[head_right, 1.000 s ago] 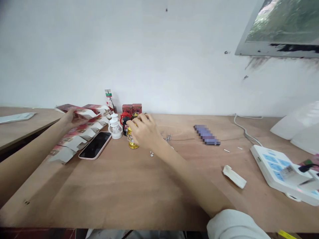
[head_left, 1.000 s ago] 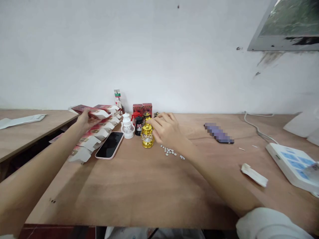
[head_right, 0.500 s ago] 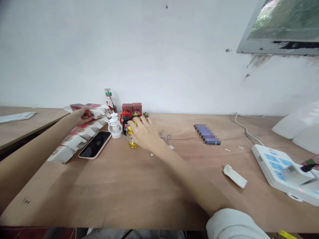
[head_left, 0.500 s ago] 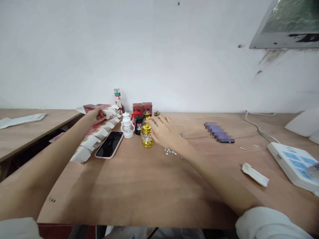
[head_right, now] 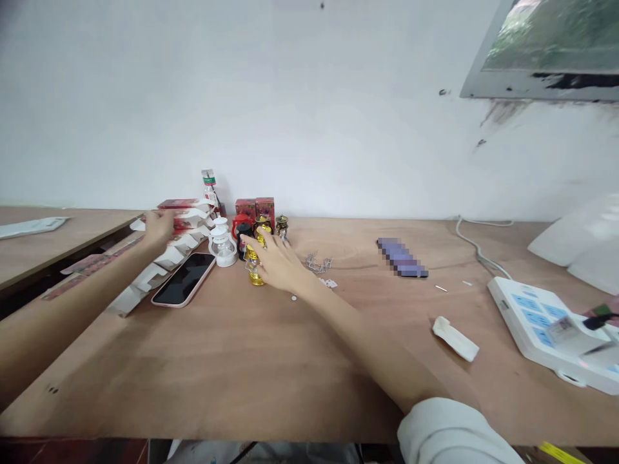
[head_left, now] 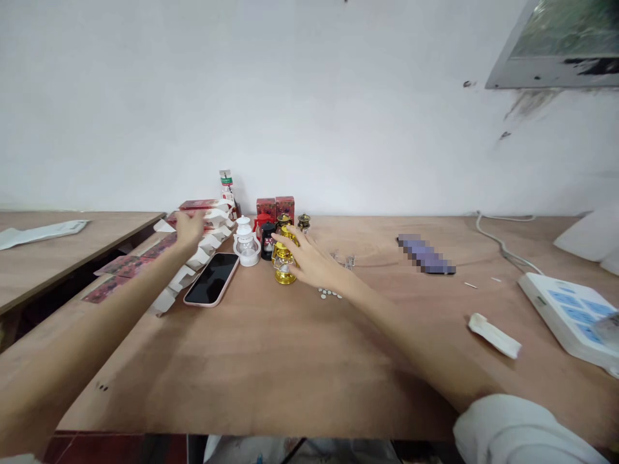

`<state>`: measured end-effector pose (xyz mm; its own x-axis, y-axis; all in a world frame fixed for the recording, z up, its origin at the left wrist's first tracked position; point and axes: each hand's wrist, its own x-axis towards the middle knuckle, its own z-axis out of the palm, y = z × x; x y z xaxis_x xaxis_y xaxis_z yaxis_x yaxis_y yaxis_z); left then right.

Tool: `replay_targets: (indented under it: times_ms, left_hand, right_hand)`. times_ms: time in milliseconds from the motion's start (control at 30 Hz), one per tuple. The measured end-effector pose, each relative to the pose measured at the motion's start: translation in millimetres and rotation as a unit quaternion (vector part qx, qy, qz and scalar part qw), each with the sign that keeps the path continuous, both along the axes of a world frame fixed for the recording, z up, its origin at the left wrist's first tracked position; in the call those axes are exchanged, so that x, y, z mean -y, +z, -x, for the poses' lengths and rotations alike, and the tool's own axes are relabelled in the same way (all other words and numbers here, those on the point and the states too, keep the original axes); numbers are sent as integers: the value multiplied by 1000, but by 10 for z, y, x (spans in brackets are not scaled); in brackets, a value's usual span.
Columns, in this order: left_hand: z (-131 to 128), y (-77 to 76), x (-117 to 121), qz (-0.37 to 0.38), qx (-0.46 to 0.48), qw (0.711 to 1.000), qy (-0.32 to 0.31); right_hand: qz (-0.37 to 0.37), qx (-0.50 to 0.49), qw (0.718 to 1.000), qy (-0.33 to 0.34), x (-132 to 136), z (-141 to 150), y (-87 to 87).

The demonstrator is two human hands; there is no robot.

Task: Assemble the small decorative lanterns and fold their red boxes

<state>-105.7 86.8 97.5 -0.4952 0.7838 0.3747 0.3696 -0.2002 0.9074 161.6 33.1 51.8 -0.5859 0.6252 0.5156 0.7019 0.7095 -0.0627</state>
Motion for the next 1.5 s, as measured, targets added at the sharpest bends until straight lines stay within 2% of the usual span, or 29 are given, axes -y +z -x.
replay_targets:
  times_ms: [33,100,133,200,267,367,433,533,633,767,867,967,1033,1100,1233,1300,1400,1500]
  left_hand:
    - [-116,-72,107,1,-14,1000,-7]
    - [-361,-278,360,13,-44,997,-63]
    - [-481,-401,489,25,-56,992,-107]
    - [-694,-647,698,53,-90,966,-236]
    - [-850,-848,792,48,-76,962,-259]
    - [-970,-1016,720,51,-33,958,-279]
    - [-985,-1057,613,54,-16,954,-295]
    - [-950,-1076,507,57,-44,954,-292]
    - [-911,-1083,504,54,-58,960,-268]
    - [-898,-1069,546,35,-1,971,-237]
    - [-888,-1049,552,28,19,974,-226]
    - [-867,-1039,545,29,30,976,-214]
    - [-860,-1039,547,24,46,975,-218]
    - [-864,-1038,564,23,73,969,-236]
    - [-897,-1011,635,54,171,931,-318]
    - [-911,-989,671,58,207,913,-346]
    - [-921,-966,699,41,236,904,-354]
    - [-918,-966,700,36,243,899,-363]
  right_hand:
    - [17,7,1000,10,-13,-2,-15]
    - [47,15,998,32,-33,-7,-30]
    - [57,14,997,46,-39,-9,-31]
    - [63,6,995,75,-47,-10,-27]
    - [53,6,993,104,-50,-4,-31]
    - [21,20,991,133,-55,22,-61]
    - [0,33,991,131,-58,38,-85]
    - [-17,51,991,124,-66,39,-98]
    - [-40,32,990,130,-84,14,-78]
    - [-73,-26,989,126,-108,-7,-44]
    - [-52,-66,988,126,-114,-11,-23]
    - [19,-142,983,118,-129,-29,2]
    - [78,-215,967,114,-158,-49,16]
    - [127,-302,938,113,-202,-67,24]
    - [185,-441,872,107,-308,-99,24]
    - [222,-472,847,103,-358,-121,24]
    - [317,-504,800,75,-417,-161,16]
    - [435,-524,729,64,-453,-183,-22]
